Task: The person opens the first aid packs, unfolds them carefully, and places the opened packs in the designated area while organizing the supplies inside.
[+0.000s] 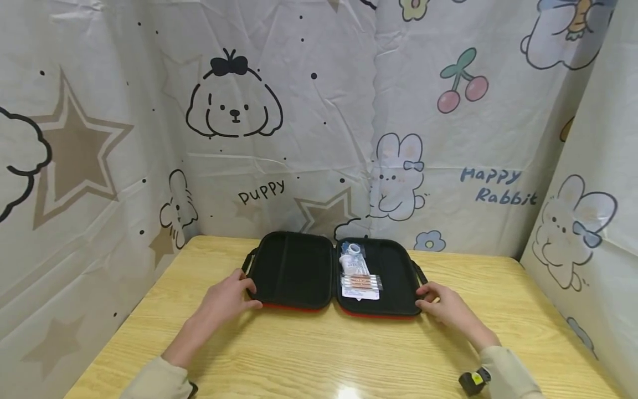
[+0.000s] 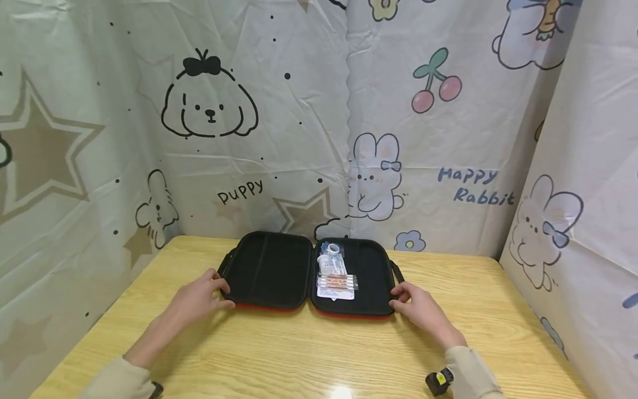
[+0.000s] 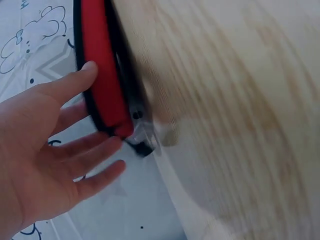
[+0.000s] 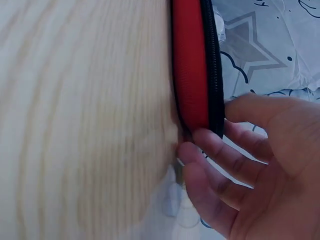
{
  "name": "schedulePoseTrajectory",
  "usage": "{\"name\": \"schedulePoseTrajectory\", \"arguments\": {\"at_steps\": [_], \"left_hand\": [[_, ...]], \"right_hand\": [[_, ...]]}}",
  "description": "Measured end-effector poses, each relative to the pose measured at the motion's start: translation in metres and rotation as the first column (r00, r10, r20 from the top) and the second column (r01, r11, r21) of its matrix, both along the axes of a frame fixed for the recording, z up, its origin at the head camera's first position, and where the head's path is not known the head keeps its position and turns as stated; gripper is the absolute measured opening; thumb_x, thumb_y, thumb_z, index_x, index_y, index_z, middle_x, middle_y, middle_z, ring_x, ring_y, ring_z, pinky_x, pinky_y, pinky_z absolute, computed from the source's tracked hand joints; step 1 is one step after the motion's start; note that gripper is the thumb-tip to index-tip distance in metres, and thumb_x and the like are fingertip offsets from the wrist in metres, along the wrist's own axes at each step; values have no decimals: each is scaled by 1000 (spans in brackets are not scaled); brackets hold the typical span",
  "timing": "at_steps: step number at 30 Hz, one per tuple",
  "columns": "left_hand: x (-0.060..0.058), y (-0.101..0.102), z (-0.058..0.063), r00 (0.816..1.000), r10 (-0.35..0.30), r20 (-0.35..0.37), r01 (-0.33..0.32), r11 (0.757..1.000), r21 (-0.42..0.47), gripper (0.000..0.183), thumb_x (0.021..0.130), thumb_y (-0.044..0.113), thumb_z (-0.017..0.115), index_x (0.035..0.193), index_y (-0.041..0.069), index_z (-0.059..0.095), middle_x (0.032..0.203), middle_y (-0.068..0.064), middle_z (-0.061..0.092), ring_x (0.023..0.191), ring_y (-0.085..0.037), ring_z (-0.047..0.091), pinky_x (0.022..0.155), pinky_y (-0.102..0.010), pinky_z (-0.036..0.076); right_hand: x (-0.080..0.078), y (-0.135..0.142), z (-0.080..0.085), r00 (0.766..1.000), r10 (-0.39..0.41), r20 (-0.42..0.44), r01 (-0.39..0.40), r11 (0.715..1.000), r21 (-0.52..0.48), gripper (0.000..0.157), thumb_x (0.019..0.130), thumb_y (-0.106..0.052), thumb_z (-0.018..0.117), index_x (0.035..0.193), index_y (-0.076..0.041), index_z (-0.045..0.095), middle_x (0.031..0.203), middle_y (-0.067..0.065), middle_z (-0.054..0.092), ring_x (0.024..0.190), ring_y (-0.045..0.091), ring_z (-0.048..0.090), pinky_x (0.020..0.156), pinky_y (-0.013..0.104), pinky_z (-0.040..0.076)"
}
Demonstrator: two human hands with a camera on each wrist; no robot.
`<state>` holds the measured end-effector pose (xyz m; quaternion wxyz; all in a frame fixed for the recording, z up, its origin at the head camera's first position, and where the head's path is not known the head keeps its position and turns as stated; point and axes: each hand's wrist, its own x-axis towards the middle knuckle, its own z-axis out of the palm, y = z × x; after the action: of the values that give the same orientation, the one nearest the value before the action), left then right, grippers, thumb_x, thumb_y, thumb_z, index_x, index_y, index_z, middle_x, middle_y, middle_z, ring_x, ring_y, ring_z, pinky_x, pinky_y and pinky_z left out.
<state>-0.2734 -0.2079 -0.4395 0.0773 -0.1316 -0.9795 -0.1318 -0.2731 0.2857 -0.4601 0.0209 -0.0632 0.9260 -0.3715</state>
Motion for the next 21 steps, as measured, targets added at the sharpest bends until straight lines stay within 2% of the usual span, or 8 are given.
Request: {"name": "schedulePoseTrajectory", "arguments": {"at_steps": [4, 7, 11, 12, 16, 21], "left_hand": [[2, 1, -3, 998, -11, 60, 15, 997, -70, 29, 75, 46, 82, 90, 24, 71, 99, -1, 54, 71, -14, 52, 60, -36, 46], [2, 1, -2, 995, -29, 100, 37, 996, -82, 28, 76, 46, 82, 90, 25, 70, 98, 1, 52, 72, -13, 51, 60, -36, 45], [-5, 4, 4, 990, -57, 128, 69, 994, -87, 24, 77, 47, 81, 87, 26, 72, 93, 2, 53, 74, -13, 51, 62, -36, 44], [-6, 5, 7, 989, -72, 126, 84, 992, -90, 24, 78, 48, 80, 87, 27, 72, 97, 1, 56, 77, -14, 54, 63, -36, 45], [-18, 17, 15, 981, -152, 122, 161, 985, -61, 25, 84, 47, 75, 95, 25, 74, 93, 0, 58, 75, -14, 53, 64, -33, 45], [-33, 37, 13, 967, -250, 48, 252, 967, -38, 24, 88, 45, 72, 102, 25, 74, 93, 5, 58, 75, -10, 51, 68, -31, 46]], "right_hand": [[2, 5, 0, 999, 17, 43, -16, 1000, -26, 28, 91, -15, 67, 114, -1, 61, 83, 6, 57, 58, 15, 54, 49, 28, 45], [1, 9, 0, 996, 37, 81, -32, 998, -56, 30, 91, -15, 68, 116, -1, 59, 82, 6, 58, 56, 17, 55, 46, 27, 43], [1, 15, 2, 990, 78, 121, -66, 993, -102, 34, 93, -18, 68, 119, 1, 57, 82, 8, 59, 55, 17, 56, 44, 26, 42], [2, 17, 2, 988, 83, 130, -68, 991, -112, 35, 93, -19, 68, 119, 1, 57, 82, 9, 59, 55, 17, 56, 43, 27, 42], [2, 20, 3, 981, 93, 168, -68, 987, -148, 39, 93, -22, 68, 121, 1, 55, 83, 10, 61, 57, 19, 58, 44, 29, 44], [1, 20, 1, 976, 106, 192, -71, 980, -184, 42, 94, -24, 68, 124, 1, 54, 83, 8, 61, 60, 19, 59, 44, 30, 46]]}}
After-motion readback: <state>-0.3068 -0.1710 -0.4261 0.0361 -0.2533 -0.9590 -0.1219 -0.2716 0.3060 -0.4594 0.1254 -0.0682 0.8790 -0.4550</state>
